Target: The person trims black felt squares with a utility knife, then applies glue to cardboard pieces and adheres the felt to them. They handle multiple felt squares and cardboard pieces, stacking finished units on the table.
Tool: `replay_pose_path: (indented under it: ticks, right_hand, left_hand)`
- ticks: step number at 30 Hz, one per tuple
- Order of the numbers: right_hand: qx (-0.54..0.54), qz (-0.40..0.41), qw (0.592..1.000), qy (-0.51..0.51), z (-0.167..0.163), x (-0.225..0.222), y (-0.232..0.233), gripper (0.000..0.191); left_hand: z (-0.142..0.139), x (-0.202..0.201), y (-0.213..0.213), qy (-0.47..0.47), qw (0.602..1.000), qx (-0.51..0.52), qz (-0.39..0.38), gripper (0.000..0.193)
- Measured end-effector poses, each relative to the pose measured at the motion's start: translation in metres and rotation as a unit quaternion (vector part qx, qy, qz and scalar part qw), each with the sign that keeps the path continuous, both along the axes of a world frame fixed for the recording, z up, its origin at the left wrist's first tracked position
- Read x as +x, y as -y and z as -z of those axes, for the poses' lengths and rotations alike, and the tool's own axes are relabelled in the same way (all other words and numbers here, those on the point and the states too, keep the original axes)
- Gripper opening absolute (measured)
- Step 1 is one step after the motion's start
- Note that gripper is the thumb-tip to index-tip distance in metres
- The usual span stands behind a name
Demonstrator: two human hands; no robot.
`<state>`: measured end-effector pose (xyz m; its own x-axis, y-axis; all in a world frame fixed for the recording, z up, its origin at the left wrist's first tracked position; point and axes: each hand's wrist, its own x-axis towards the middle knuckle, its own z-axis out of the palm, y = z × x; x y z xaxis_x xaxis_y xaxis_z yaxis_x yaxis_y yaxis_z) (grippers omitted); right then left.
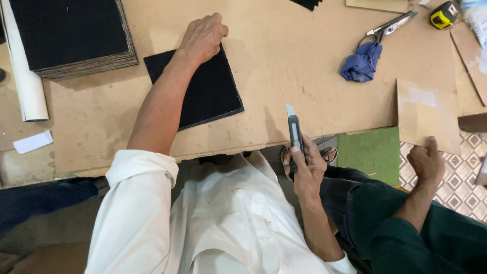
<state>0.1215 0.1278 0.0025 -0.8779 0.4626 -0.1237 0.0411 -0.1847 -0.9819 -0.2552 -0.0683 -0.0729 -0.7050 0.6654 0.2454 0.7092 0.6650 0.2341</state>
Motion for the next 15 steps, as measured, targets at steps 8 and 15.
replay_pose_path:
  ticks: [8,15]
  right_hand:
    - [0.027,0.070,0.996,0.054,0.015,0.021,-0.035,0.038]
    - [0.036,0.055,0.995,0.079,0.029,0.027,-0.041,0.039]
  left_hand:
    - [-0.003,-0.034,-0.026,0.018,0.981,-0.188,0.038,0.012]
    - [-0.014,-0.029,-0.037,0.032,0.956,-0.265,0.120,0.011]
